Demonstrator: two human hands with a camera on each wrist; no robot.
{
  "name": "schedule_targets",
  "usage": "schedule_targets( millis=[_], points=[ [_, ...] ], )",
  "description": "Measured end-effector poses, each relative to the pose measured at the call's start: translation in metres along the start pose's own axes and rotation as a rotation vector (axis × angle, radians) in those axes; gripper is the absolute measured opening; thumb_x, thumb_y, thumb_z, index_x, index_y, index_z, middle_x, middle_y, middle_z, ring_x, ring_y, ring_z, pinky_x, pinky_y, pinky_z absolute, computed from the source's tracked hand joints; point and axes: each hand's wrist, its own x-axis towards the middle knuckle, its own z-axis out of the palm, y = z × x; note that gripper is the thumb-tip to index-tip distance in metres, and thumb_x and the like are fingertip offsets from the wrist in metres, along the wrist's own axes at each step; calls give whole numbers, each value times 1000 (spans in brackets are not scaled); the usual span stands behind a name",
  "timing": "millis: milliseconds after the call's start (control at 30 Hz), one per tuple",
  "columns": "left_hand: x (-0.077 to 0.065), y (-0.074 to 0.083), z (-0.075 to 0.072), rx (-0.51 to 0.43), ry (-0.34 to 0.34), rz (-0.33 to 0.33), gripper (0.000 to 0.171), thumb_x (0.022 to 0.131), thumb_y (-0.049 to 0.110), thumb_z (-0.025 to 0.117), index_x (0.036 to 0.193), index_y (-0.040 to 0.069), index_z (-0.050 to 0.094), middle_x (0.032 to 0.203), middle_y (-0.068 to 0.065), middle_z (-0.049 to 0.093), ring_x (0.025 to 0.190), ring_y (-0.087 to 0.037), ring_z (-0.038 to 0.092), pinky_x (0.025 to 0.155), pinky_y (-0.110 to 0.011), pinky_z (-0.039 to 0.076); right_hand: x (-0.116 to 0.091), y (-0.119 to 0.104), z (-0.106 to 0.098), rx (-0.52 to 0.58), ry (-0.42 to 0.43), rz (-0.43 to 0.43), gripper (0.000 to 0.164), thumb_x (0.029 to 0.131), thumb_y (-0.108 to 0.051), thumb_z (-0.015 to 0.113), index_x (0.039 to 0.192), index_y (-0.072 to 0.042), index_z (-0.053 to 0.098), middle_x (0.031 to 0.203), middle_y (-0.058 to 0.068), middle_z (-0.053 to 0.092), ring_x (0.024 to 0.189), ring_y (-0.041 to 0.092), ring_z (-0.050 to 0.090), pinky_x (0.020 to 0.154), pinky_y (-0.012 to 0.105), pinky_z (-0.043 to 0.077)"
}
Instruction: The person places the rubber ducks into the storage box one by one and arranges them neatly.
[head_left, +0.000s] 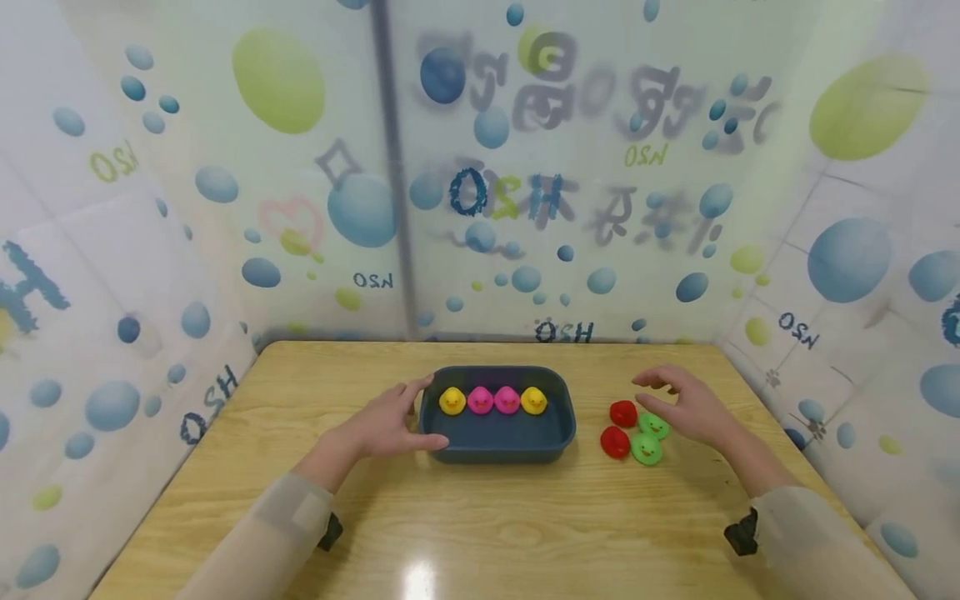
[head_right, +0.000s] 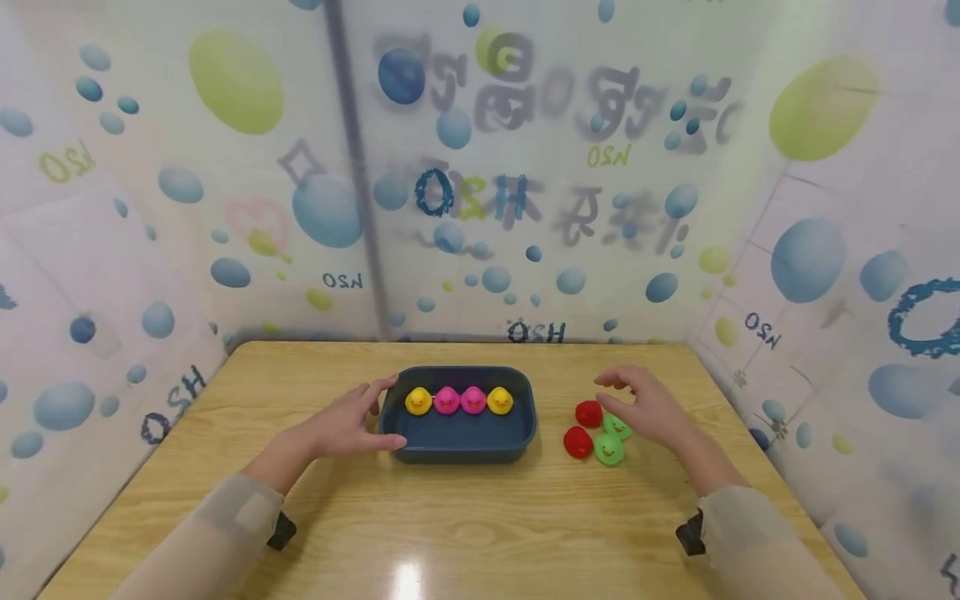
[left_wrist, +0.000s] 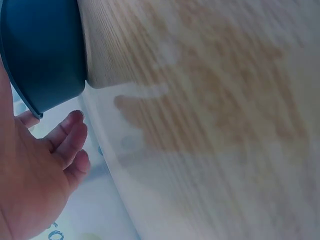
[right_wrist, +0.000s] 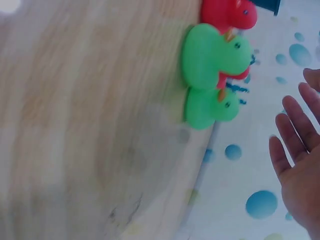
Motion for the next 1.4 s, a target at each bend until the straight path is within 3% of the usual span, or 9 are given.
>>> schedule_targets(
  millis=[67, 167, 300, 367, 533, 667, 800, 1133, 1400],
  points=[
    [0, 0, 0, -31, -17, -16, 124, 84, 82, 77, 177, 23, 19, 164, -22, 51, 138, -36, 61, 117, -64, 48, -4, 5, -2, 3, -7, 20, 32, 109, -26, 71, 134, -6, 72, 132, 17, 72, 118, 36, 66, 96, 50, 54],
    [1, 1, 0, -58, -51, -41, 125, 85, 81, 78, 177, 26, 14, 144, -18, 67, 118, -28, 68, 104, -54, 57, -9, 14, -3, 10, -23, 39, 31, 108, -21, 72, 133, -3, 71, 131, 18, 73, 111, 29, 67, 91, 37, 56],
    [3, 0, 0, -56, -80, -68, 125, 86, 80, 78, 177, 30, 9, 101, -7, 72, 91, -21, 64, 83, -42, 53, -15, 24, -5, 24, -83, 52, 29, 104, -16, 76, 131, -5, 72, 131, 18, 73, 105, 24, 68, 85, 29, 57],
    [3, 0, 1, -55, -84, -72, 125, 86, 80, 77, 177, 30, 8, 95, -5, 70, 88, -21, 63, 81, -40, 52, -18, 28, -4, 37, -126, 63, 28, 102, -15, 77, 129, -7, 73, 132, 17, 72, 105, 22, 67, 84, 29, 57],
    [2, -2, 1, -74, -84, -73, 124, 87, 79, 77, 177, 30, 7, 93, -6, 69, 84, -21, 63, 75, -38, 50, -23, 38, -1, 73, -201, 118, 27, 100, -12, 78, 127, -10, 74, 134, 17, 69, 106, 24, 67, 84, 33, 58],
    [3, -3, 2, -94, -90, -66, 123, 88, 77, 77, 177, 30, 8, 97, -6, 71, 85, -21, 64, 75, -38, 51, -30, 45, 0, 84, -203, 161, 30, 100, -11, 79, 129, -8, 72, 134, 17, 69, 107, 25, 68, 86, 37, 58],
    [3, -2, 3, -104, -91, -66, 122, 88, 77, 78, 177, 30, 9, 103, -7, 73, 90, -20, 65, 80, -39, 54, -33, 50, 1, 78, -192, 155, 31, 100, -11, 80, 129, -8, 70, 130, 15, 72, 106, 23, 69, 85, 33, 59],
    [4, -3, 3, -119, -88, -70, 122, 88, 77, 78, 177, 32, 8, 99, -6, 72, 87, -21, 65, 76, -37, 52, -29, 55, 9, 14, -90, 144, 22, 102, -14, 78, 123, -14, 71, 124, 10, 73, 101, 21, 68, 87, 36, 58],
    [3, -4, 5, -117, -91, -72, 122, 88, 77, 78, 177, 32, 7, 103, -6, 73, 90, -20, 65, 80, -38, 53, -28, 43, 6, 7, -4, 134, 37, 102, -20, 79, 133, -6, 65, 125, 14, 72, 101, 20, 65, 81, 28, 54]
  ],
)
